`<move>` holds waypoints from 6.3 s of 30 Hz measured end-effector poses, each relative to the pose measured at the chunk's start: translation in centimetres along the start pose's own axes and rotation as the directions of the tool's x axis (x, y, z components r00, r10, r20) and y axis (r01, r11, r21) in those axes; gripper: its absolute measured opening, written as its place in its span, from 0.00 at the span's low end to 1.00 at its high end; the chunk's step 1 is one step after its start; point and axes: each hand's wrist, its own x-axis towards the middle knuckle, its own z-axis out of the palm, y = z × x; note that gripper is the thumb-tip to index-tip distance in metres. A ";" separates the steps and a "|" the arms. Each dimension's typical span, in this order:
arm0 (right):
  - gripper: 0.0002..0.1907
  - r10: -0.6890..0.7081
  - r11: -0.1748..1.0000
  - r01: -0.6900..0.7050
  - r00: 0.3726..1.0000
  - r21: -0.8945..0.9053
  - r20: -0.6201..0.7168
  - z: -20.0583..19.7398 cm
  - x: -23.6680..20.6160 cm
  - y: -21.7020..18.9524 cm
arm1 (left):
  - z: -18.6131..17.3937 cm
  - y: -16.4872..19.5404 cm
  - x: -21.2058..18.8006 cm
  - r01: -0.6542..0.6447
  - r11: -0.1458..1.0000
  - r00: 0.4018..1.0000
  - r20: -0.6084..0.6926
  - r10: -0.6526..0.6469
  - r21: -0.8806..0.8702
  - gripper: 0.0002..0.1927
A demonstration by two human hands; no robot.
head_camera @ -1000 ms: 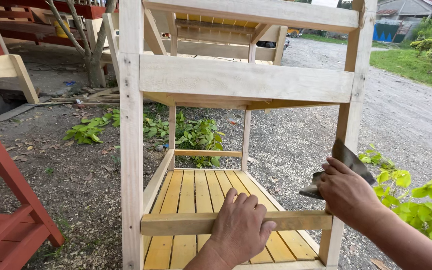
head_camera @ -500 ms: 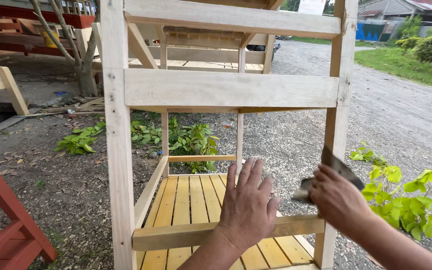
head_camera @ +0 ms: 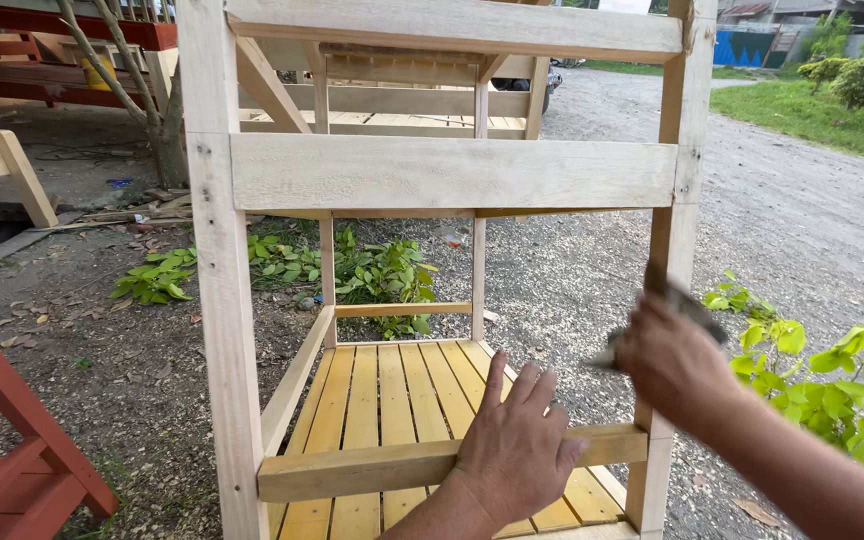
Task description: The person sands the frame and slats of a wooden shelving unit using a sanding block. They work on vertical posts, horizontal supports, and shelf edges, moving the sanding block back and forth along each surface.
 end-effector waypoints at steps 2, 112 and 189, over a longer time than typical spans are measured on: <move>0.12 0.113 0.993 -0.095 0.928 0.069 -0.356 -0.3 1.0 2.4 | -0.7 0.1 1.3 -0.036 0.998 0.988 -0.150 0.043 0.053 0.24; 0.08 0.175 0.984 -0.158 0.948 0.085 -0.267 -7.4 -33.3 17.6 | -19.1 34.2 2.3 0.188 0.980 0.923 0.331 -0.197 0.061 0.24; 0.28 0.755 0.577 0.235 0.213 0.783 -0.620 -11.3 -66.7 40.1 | -49.9 67.1 13.4 0.272 0.902 0.824 -0.565 -0.038 0.336 0.22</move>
